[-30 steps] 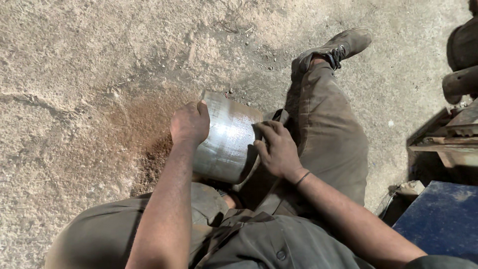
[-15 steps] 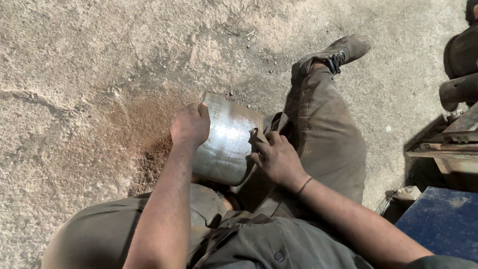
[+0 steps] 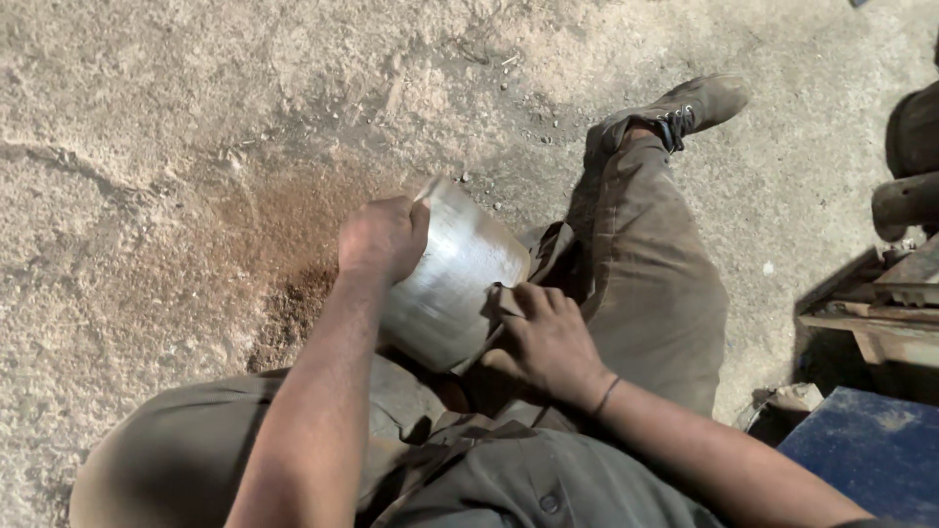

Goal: The person scrapes the exterior of a cylindrical metal automotive part with a small wedge scraper to remove rust, buildup, or coating residue, rotating the piece manually as debris falls onto the ground below.

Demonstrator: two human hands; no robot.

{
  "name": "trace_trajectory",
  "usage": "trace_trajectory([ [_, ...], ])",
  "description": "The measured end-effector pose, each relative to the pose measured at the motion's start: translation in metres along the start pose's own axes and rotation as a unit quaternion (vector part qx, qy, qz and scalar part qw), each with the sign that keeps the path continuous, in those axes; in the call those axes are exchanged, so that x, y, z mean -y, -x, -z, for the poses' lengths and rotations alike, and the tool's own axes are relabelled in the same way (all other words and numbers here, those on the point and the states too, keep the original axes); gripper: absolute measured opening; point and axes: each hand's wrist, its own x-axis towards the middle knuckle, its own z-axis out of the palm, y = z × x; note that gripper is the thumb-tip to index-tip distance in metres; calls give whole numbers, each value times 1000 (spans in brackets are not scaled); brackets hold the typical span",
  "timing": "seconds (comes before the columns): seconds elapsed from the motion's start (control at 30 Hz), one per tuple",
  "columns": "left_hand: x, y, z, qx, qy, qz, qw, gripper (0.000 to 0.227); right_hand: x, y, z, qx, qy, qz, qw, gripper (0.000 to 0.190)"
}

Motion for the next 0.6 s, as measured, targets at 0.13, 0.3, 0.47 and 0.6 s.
trace_trajectory([
  [0.13, -10, -1, 14, 24, -18, -43, 999, 54, 8, -30, -11, 8, -40, -51, 998, 81],
  [0.3, -6, 1, 16, 21, 7, -39, 999, 55, 5, -18, 2, -13, -60, -24, 998, 84],
  [0.47, 5, 4, 9, 0, 17, -38, 999, 58, 6, 7, 1, 43, -11, -28, 999, 82],
  [0.6, -6, 0, 15, 28, 25, -31, 999, 59, -6, -35, -11, 20, -15, -72, 997, 80],
])
